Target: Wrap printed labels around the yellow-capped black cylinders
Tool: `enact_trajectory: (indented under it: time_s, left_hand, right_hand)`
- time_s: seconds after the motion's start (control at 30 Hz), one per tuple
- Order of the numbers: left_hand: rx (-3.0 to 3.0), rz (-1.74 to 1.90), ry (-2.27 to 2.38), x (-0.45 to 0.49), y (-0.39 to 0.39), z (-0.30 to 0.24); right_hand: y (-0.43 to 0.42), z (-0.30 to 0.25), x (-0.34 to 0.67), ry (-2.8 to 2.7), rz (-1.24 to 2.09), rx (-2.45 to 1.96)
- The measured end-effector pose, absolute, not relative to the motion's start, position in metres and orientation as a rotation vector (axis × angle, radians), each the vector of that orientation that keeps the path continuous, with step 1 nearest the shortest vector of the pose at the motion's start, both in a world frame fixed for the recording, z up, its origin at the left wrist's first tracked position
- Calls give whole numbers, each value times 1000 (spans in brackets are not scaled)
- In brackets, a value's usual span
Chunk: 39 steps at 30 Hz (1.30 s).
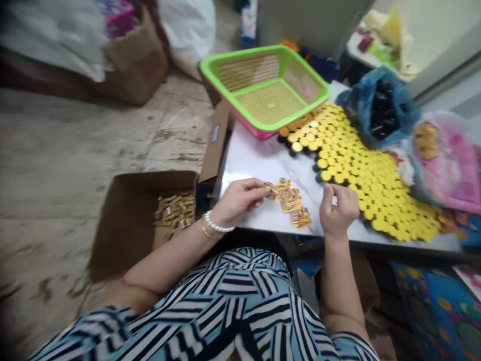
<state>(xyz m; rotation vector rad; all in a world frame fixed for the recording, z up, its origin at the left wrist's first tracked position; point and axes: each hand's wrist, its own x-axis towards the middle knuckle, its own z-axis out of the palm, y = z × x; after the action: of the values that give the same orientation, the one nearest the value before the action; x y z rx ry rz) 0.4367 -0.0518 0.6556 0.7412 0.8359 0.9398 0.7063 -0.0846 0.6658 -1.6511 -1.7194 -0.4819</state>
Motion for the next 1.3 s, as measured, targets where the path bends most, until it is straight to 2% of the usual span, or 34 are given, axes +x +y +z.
enact_trajectory:
  time_s: [0.1,0.47,0.57,0.73,0.83,1.03,1.3]
  left_hand:
    - [684,846,764,452,-25,658]
    - [546,818,731,458,-15,655]
    - [517,808,732,457,-14,654]
    - [471,812,705,457,-10,653]
    - [429,793,647,458,-10,654]
    - [364,765,558,458,-9,656]
    - [363,769,495,456,-8,651]
  right_hand:
    - [-64,674,747,-1723,-719,-1825]
    - [-44,655,718,-1899,-497,-1945]
    - [-44,663,711,-1710,-166,-1784]
    - [-59,681,689,-1148,812,-1233]
    - [-67,682,672,-1019,1034,-1124]
    - [-67,666,655,-1009,1026,-1166]
    - [-75,678,653,-1214,791,-1287]
